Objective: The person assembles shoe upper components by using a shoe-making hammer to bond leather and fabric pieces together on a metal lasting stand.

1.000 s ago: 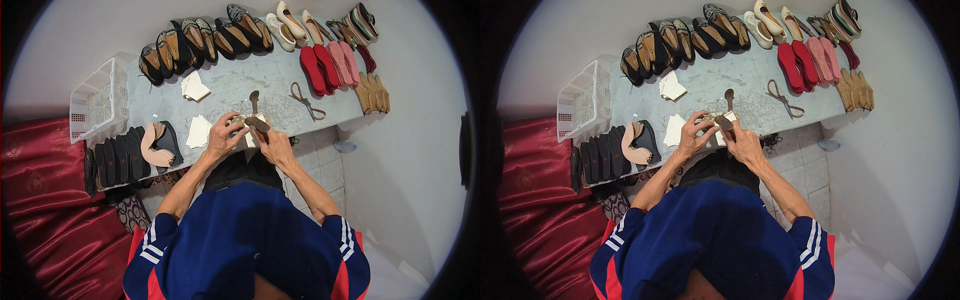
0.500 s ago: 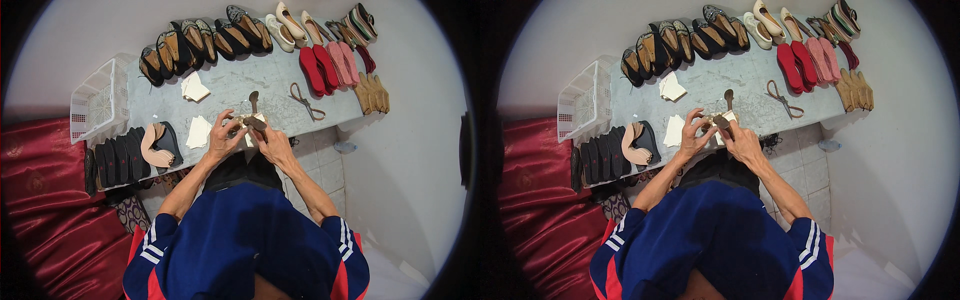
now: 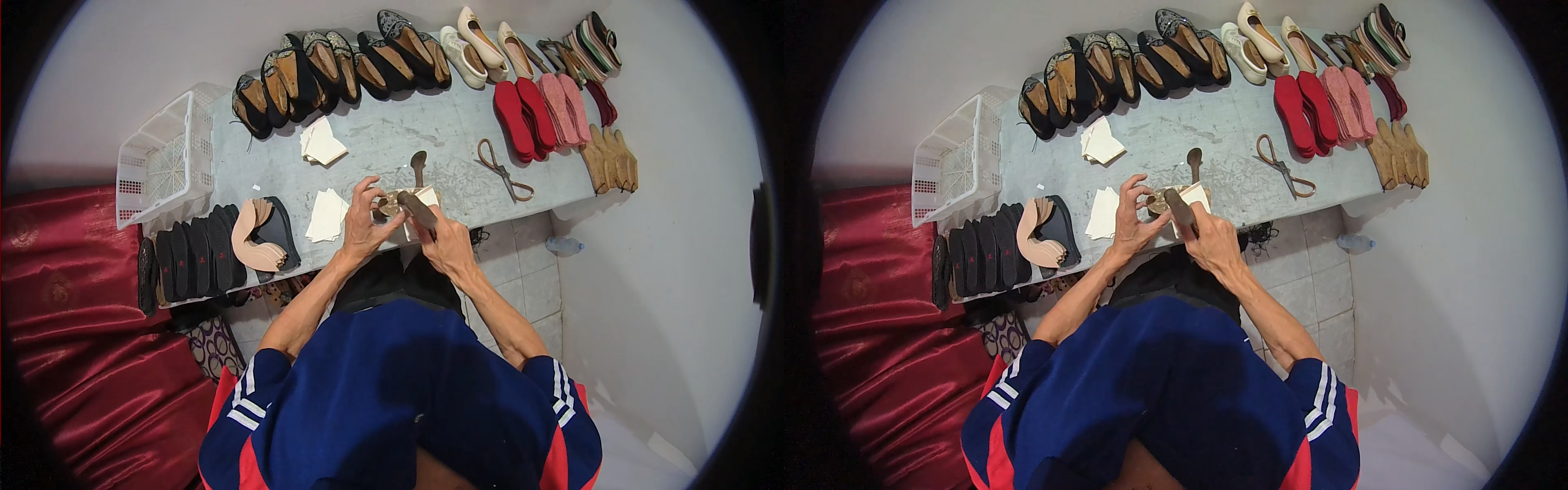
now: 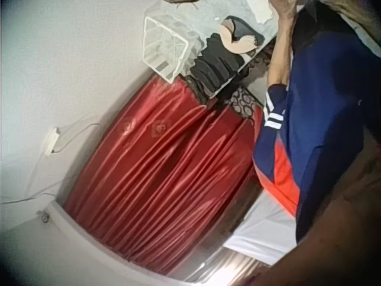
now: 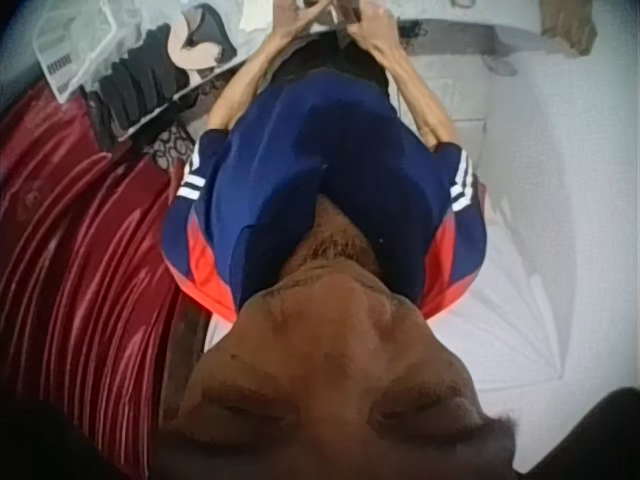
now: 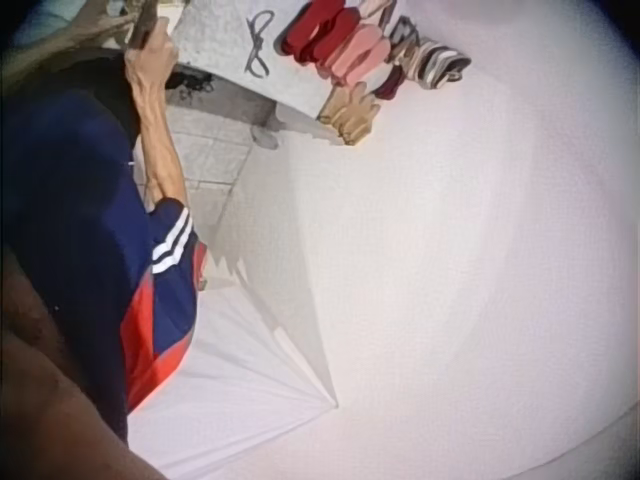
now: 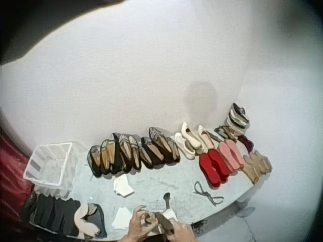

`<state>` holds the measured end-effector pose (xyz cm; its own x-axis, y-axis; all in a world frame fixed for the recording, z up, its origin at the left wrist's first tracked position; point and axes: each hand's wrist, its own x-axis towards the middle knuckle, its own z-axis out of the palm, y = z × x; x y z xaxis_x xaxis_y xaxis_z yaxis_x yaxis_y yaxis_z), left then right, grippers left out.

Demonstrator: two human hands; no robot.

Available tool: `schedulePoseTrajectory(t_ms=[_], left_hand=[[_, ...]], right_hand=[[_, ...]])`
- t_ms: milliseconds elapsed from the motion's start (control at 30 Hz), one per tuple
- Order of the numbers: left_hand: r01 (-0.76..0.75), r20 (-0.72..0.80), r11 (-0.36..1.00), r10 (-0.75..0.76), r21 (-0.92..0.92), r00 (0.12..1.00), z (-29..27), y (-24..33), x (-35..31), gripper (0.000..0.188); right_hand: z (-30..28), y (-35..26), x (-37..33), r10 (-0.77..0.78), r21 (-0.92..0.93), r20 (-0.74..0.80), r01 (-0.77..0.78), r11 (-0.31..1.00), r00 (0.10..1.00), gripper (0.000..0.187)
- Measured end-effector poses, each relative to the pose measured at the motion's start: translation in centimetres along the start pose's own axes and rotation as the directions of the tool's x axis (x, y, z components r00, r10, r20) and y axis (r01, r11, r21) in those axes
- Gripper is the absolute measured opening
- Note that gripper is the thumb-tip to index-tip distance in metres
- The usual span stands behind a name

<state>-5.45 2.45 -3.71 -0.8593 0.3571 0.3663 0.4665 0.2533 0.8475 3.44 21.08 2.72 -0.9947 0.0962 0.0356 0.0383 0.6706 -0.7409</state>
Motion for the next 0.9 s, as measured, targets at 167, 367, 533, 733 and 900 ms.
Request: schedulePoseTrajectory(t_ms=[167, 367, 533, 733, 900], left_hand=[[0.067, 0.027, 0.998, -0.068, 0.014, 0.997, -0.1, 0.3, 0.0, 0.062], [0.507, 0.108, 0.819, -0.497, -0.270, 0.861, -1.3, 1.1, -0.7, 0.046], [0.589, 0.100, 0.508, -0.698, -0.629, 0.709, -0.6, 0.0, -1.1, 0.032], [0.408, 0.064, 0.271, -0.764, -0.872, 0.642, -3.5, 2.3, 0.4, 0.027], [0.519, 0.215, 0.217, -0.731, -0.827, 0.648, -4.3, 5.0, 0.6, 0.023]], right_hand=[[-0.3, 0.2, 0.3, 0.093, 0.001, -0.012, -0.093, 0.996, 0.996, 0.032], [-0.6, 10.3, 3.1, 0.192, -0.130, -0.367, -0.254, 0.958, 0.910, 0.042], [-0.6, 19.8, 2.6, 0.288, -0.404, -0.230, -0.360, 0.841, 0.930, 0.046], [-0.7, 15.1, 4.1, 0.003, -0.333, -0.409, -0.152, 0.930, 0.912, 0.052], [-1.1, -2.9, 4.5, -0.492, -0.329, -0.152, 0.425, 0.843, 0.857, 0.076]])
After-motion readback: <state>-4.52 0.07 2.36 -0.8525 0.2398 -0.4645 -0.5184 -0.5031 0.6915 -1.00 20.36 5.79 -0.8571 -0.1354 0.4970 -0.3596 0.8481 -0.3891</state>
